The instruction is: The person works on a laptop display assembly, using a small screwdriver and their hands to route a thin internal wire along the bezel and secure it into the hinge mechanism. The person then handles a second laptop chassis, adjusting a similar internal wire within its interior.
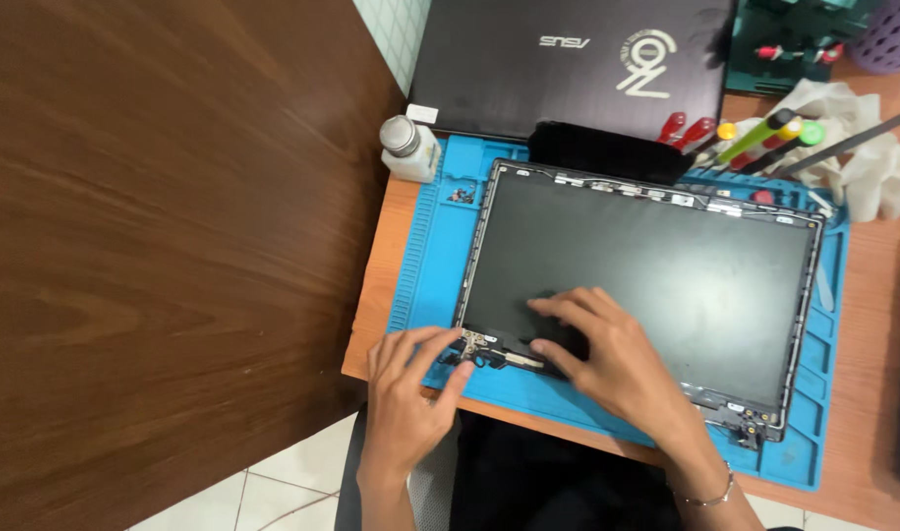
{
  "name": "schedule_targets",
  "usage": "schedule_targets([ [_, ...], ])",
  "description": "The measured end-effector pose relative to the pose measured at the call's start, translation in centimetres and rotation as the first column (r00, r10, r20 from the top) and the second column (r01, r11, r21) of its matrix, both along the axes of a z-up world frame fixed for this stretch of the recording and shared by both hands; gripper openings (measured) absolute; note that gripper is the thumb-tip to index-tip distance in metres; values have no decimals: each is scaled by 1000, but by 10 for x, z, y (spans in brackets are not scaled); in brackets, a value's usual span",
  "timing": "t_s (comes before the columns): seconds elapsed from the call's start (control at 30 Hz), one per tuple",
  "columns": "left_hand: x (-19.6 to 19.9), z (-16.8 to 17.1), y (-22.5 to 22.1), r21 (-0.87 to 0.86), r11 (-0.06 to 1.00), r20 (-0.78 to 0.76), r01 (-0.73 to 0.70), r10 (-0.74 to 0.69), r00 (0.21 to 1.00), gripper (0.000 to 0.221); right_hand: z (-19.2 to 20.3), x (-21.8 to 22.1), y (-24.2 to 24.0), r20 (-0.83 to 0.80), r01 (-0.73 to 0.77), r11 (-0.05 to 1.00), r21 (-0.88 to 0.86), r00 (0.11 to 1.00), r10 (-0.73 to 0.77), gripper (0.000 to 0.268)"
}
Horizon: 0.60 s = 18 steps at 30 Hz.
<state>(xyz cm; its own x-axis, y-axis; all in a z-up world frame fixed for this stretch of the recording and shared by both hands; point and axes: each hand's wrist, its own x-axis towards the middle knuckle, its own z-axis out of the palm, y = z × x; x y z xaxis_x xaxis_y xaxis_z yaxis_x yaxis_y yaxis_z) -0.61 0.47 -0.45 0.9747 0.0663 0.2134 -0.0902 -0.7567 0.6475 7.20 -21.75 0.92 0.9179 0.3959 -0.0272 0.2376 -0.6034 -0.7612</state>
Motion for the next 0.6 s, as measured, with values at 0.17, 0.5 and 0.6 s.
schedule_targets([
  [0.17, -5, -10, 5, 11, 1000, 24, 25, -25, 999, 28, -7, -1, 21, -29, -99, 995, 11, 995, 100, 34],
  [0.5, -4, -19, 17, -53, 995, 29, 90, -88, 996, 10, -20, 0, 37, -41, -176, 984, -5, 984, 175, 24],
  [0.6, -4, -20, 19, -56, 993, 28, 106, -105, 994, 13, -23, 0, 39, -33, -159, 986, 57, 986, 161, 24],
])
